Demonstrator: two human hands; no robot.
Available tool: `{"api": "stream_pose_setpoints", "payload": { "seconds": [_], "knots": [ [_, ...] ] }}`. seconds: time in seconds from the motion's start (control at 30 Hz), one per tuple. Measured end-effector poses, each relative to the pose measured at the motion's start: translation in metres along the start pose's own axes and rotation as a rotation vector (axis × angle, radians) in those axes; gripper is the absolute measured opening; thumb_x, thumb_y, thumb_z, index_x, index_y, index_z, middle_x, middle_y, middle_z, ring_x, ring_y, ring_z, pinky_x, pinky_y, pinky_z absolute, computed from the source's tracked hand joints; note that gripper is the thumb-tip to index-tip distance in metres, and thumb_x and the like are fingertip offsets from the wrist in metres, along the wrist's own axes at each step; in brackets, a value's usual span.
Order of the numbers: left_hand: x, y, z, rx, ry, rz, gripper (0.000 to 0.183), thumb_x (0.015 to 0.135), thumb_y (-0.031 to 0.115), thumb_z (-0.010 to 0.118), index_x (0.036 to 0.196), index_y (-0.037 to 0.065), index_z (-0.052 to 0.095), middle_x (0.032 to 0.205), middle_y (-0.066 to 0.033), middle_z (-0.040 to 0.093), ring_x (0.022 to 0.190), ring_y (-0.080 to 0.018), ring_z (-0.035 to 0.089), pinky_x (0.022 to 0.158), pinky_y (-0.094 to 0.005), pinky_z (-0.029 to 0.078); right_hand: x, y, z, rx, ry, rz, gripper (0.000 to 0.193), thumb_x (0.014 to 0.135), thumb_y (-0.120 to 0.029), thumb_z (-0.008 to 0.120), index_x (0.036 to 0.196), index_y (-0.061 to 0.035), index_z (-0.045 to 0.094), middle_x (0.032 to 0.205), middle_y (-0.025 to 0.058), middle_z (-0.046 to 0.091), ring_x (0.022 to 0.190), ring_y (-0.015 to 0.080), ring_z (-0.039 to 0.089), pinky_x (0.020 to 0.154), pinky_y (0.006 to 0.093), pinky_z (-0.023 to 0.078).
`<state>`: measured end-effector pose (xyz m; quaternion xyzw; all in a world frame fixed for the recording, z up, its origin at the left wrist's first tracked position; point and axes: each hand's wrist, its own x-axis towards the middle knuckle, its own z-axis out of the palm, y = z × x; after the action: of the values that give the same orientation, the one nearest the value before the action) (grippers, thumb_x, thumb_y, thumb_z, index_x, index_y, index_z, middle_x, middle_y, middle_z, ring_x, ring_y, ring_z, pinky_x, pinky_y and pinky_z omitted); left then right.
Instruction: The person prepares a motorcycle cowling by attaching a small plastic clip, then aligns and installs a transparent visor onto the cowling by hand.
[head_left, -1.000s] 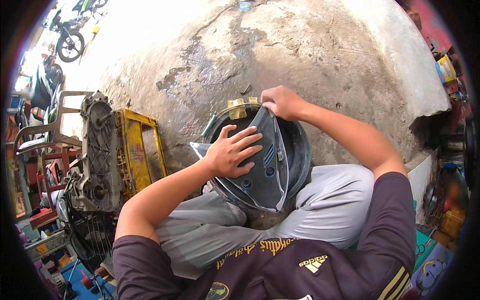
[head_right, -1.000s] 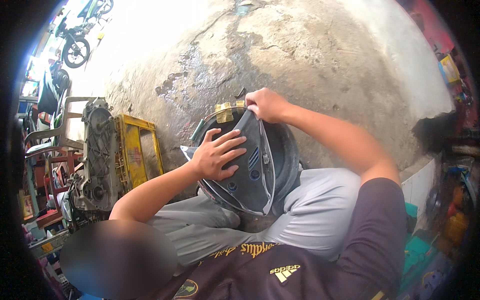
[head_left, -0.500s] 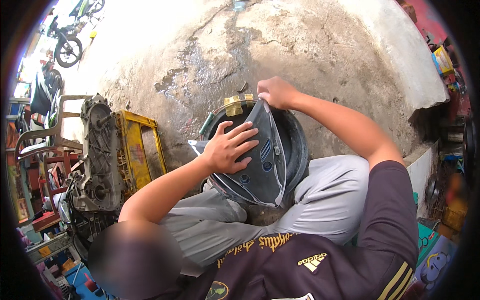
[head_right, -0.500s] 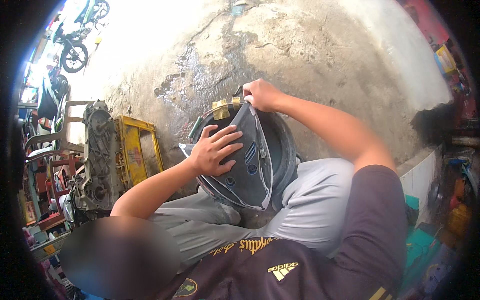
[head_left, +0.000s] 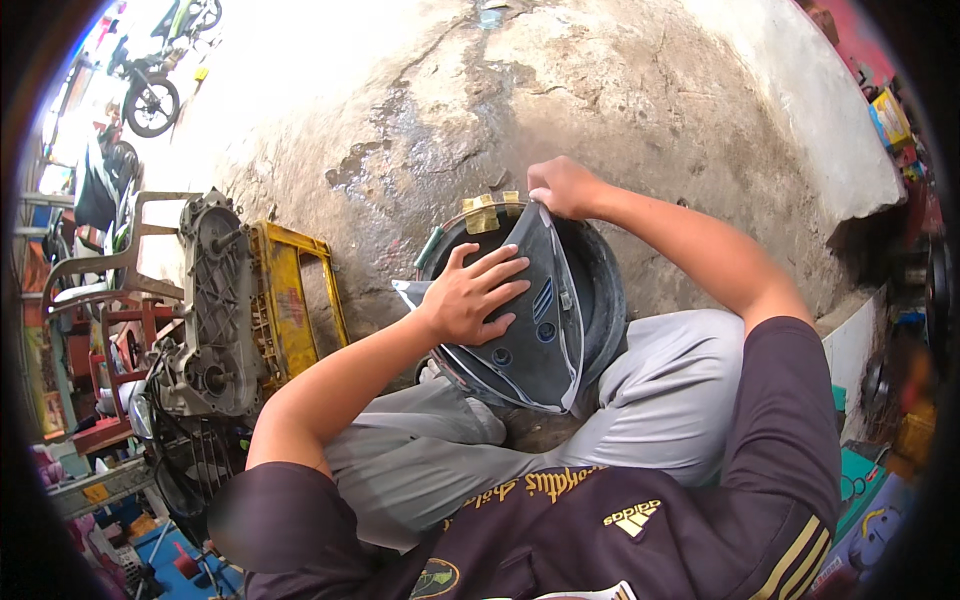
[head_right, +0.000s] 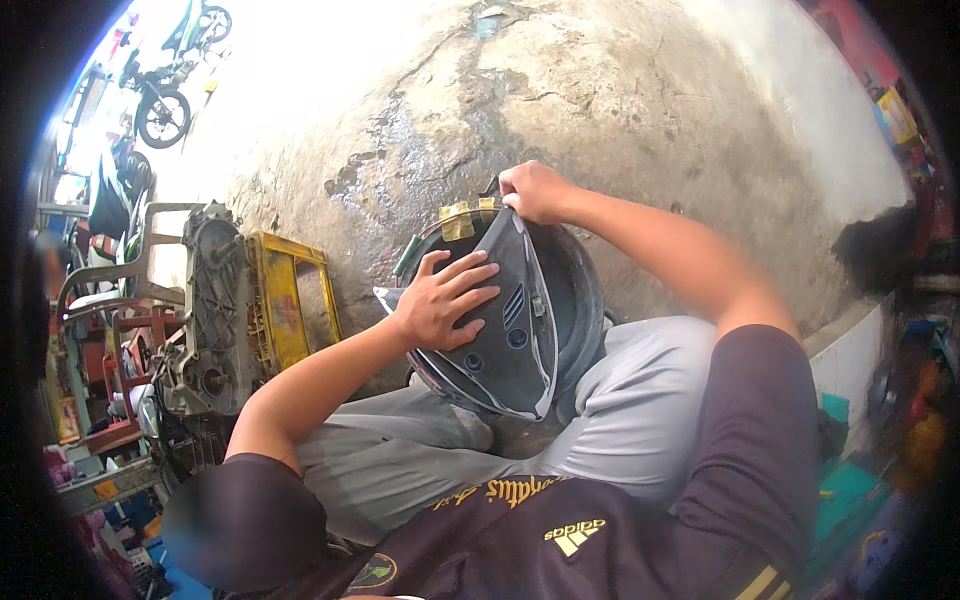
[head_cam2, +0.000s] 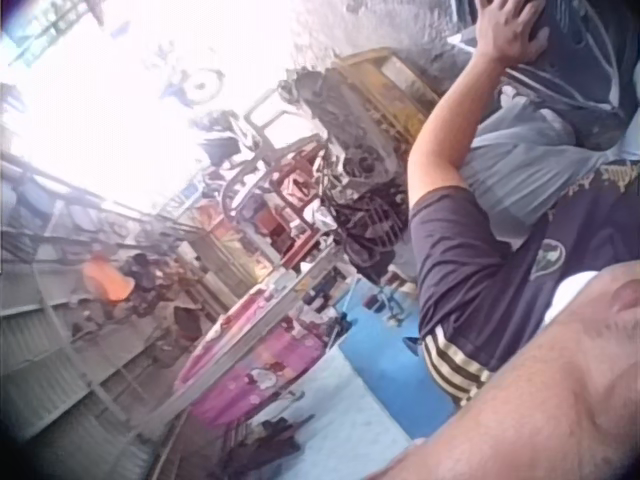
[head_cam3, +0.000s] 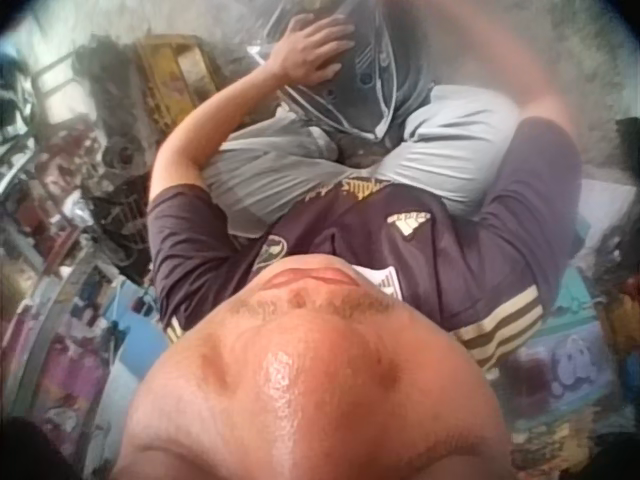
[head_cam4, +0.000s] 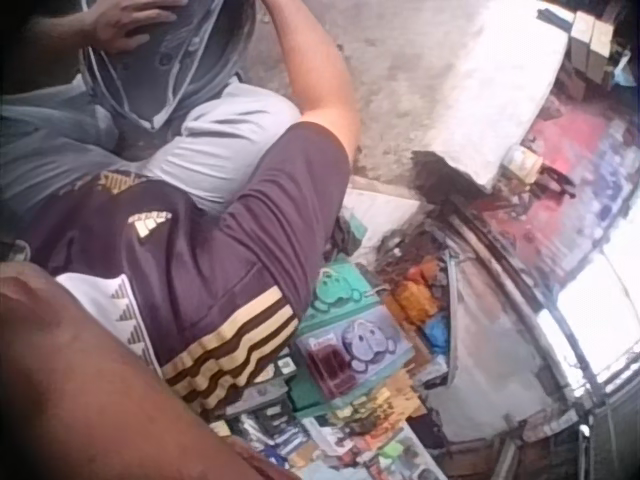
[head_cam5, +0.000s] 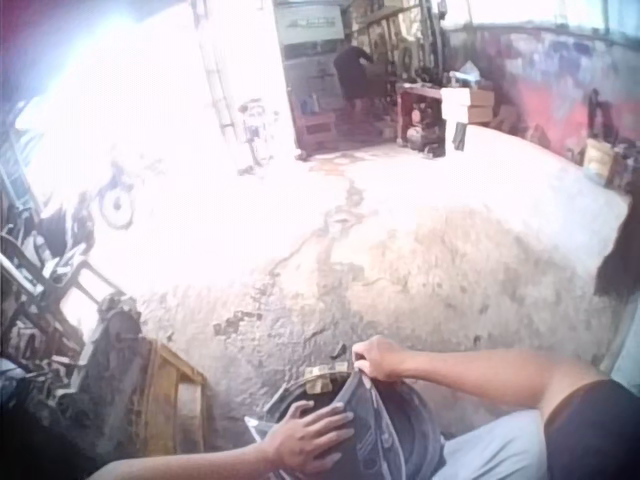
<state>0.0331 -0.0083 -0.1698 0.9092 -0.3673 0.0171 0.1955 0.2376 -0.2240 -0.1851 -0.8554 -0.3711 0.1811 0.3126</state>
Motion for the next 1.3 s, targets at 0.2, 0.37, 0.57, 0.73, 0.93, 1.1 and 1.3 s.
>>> {"api": "stream_pose_setpoints", "payload": {
  "seconds": [0.2,0.37,0.57,0.73,0.93,1.1,1.3],
  "knots": [
    [-0.005,0.001,0.0,0.02,-0.019,-0.012,0.052,0.086,0.037,0.073,0.134,0.017,0.065,0.154,-0.0073,0.055,0.151,-0.0258,0.043,0.115,-0.061,0.032,-0.011,-0.012,0.003,-0.003,-0.115,-0.027,0.015,0.088,-0.015,0.069,0.094,-0.0015,0.071,0.092,0.0231,0.073,0.091,0.0413,0.071,0.081,0.0475,0.055],
    [0.002,-0.001,0.004,-0.002,-0.014,0.006,0.052,0.086,0.037,0.073,0.134,0.017,0.065,0.154,-0.0072,0.055,0.151,-0.026,0.043,0.115,-0.0612,0.032,-0.003,0.014,0.004,0.02,0.002,-0.027,0.015,0.09,-0.016,0.07,0.095,-0.0022,0.07,0.088,0.0224,0.073,0.086,0.042,0.071,0.077,0.0481,0.055],
    [-0.005,-0.003,-0.001,0.012,-0.017,-0.007,0.052,0.086,0.036,0.074,0.133,0.017,0.065,0.154,-0.007,0.054,0.151,-0.0257,0.042,0.115,-0.0613,0.032,-0.007,-0.011,0.002,0.061,-0.116,0.016,0.013,0.09,-0.015,0.069,0.094,-0.0019,0.07,0.087,0.0219,0.072,0.087,0.0408,0.071,0.078,0.0481,0.055],
    [-0.005,0.0,-0.002,0.012,-0.022,-0.015,0.053,0.086,0.037,0.074,0.134,0.017,0.065,0.154,-0.0069,0.054,0.151,-0.0254,0.043,0.115,-0.061,0.032,-0.008,-0.003,0.004,0.056,-0.066,-0.026,0.013,0.089,-0.015,0.069,0.093,-0.0021,0.069,0.086,0.022,0.072,0.086,0.0412,0.071,0.078,0.0486,0.055],
    [-0.001,0.001,0.003,-0.011,0.003,0.019,0.052,0.086,0.037,0.074,0.132,0.017,0.065,0.153,-0.0069,0.055,0.15,-0.0253,0.043,0.114,-0.0602,0.032,-0.003,0.015,0.01,0.005,0.031,-0.032,0.016,0.092,-0.016,0.069,0.096,-0.0005,0.068,0.085,0.0212,0.072,0.082,0.0401,0.07,0.076,0.0473,0.053],
    [-0.003,-0.001,-0.002,0.012,-0.005,-0.016,0.053,0.084,0.036,0.075,0.132,0.016,0.066,0.153,-0.0068,0.055,0.15,-0.0249,0.044,0.114,-0.0604,0.032,-0.013,-0.011,0.002,0.056,-0.093,-0.04,0.016,0.092,-0.016,0.069,0.096,-0.0005,0.068,0.087,0.0213,0.073,0.084,0.04,0.07,0.077,0.0468,0.053],
    [-0.001,0.0,0.0,0.019,0.004,-0.004,0.053,0.085,0.036,0.074,0.133,0.016,0.065,0.153,-0.0067,0.055,0.15,-0.0251,0.043,0.114,-0.0611,0.033,-0.003,0.003,0.001,0.039,-0.085,-0.034,0.016,0.092,-0.016,0.069,0.095,-0.0007,0.069,0.088,0.0206,0.073,0.086,0.0384,0.071,0.078,0.0453,0.054]
  ]
}}
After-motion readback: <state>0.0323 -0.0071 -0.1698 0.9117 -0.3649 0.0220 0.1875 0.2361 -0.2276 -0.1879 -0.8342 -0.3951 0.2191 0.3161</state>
